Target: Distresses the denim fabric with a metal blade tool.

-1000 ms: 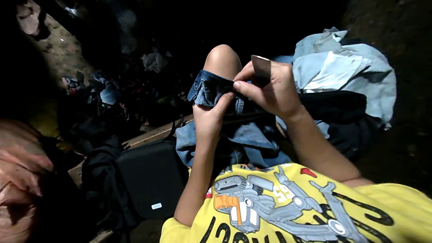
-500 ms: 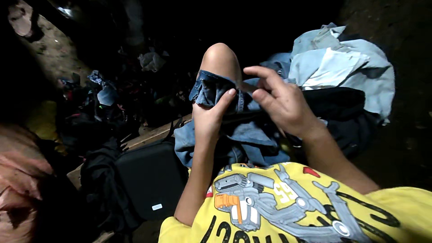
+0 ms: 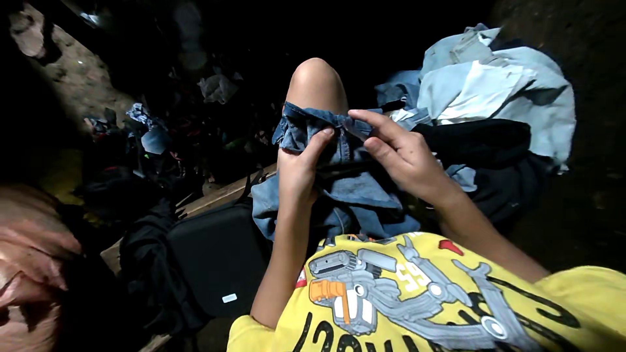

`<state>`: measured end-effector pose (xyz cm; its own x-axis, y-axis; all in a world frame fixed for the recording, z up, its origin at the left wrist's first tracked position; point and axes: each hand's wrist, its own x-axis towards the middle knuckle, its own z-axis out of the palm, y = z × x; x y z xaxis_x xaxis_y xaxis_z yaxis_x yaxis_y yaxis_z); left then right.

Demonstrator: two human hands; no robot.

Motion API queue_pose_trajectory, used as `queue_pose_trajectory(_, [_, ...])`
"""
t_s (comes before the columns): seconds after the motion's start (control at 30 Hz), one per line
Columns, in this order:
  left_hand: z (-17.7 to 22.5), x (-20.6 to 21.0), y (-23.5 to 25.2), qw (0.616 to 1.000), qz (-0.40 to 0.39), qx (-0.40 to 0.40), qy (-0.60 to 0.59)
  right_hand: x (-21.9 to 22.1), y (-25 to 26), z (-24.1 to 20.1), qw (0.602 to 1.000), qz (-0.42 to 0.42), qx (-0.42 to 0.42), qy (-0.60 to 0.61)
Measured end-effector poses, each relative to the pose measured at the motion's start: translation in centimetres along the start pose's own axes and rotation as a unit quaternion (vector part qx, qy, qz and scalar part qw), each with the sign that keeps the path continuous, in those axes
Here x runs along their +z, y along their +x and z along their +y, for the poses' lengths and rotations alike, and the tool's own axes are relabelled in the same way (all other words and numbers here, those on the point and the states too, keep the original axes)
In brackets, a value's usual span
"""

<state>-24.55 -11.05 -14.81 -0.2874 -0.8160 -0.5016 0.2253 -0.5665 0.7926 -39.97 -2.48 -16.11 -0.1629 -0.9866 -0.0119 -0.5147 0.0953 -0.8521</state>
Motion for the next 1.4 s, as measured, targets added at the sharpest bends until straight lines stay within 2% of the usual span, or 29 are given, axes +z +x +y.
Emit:
queue_pose_trajectory(0.1, [-0.1, 0.2, -0.1, 1.000, 0.019, 0.000, 0.012, 0.3, 0.7, 0.3, 0.996, 0.008, 0.011, 0.088])
queue_pose_trajectory(0.27, [-0.3, 0.4, -0.1, 1.000, 0.025, 0.015, 0.005, 0.9, 3.3, -0.2, 0.994, 0.079, -0.046, 0.053])
queue_pose_trajectory(0.37, [-0.4, 0.2, -0.2, 0.999, 0.030, 0.021, -0.009, 1.2, 4.0, -0.3, 0.995, 0.064, -0.063, 0.050])
queue_pose_trajectory(0.5, [-0.4, 0.2, 0.1, 0.998, 0.040, 0.012, -0.045, 1.8, 3.6, -0.7, 0.994, 0.025, -0.002, 0.107])
queue_pose_trajectory(0.67, [-0.5, 0.2, 0.1, 0.997, 0.063, 0.019, -0.045, 0.2, 2.1, -1.7, 0.994, 0.013, -0.017, -0.109])
queue_pose_trajectory(0.8, [-0.7, 0.4, 0.0, 0.997, 0.058, 0.032, -0.033, 0.2, 1.2, -2.7, 0.979, 0.014, -0.036, -0.198])
queue_pose_trajectory(1.0, [-0.9, 0.5, -0.5, 0.997, 0.057, 0.036, -0.028, 1.4, 1.1, -2.5, 0.981, 0.038, 0.000, -0.189])
queue_pose_trajectory(1.27, [-1.1, 0.4, -0.7, 0.996, 0.074, 0.043, -0.014, 1.0, 0.9, -2.5, 0.980, 0.018, -0.015, -0.197])
queue_pose_trajectory(1.4, [-1.7, 0.5, -0.8, 0.994, 0.069, 0.083, -0.001, 1.0, 1.0, -2.5, 0.982, 0.018, -0.008, -0.187])
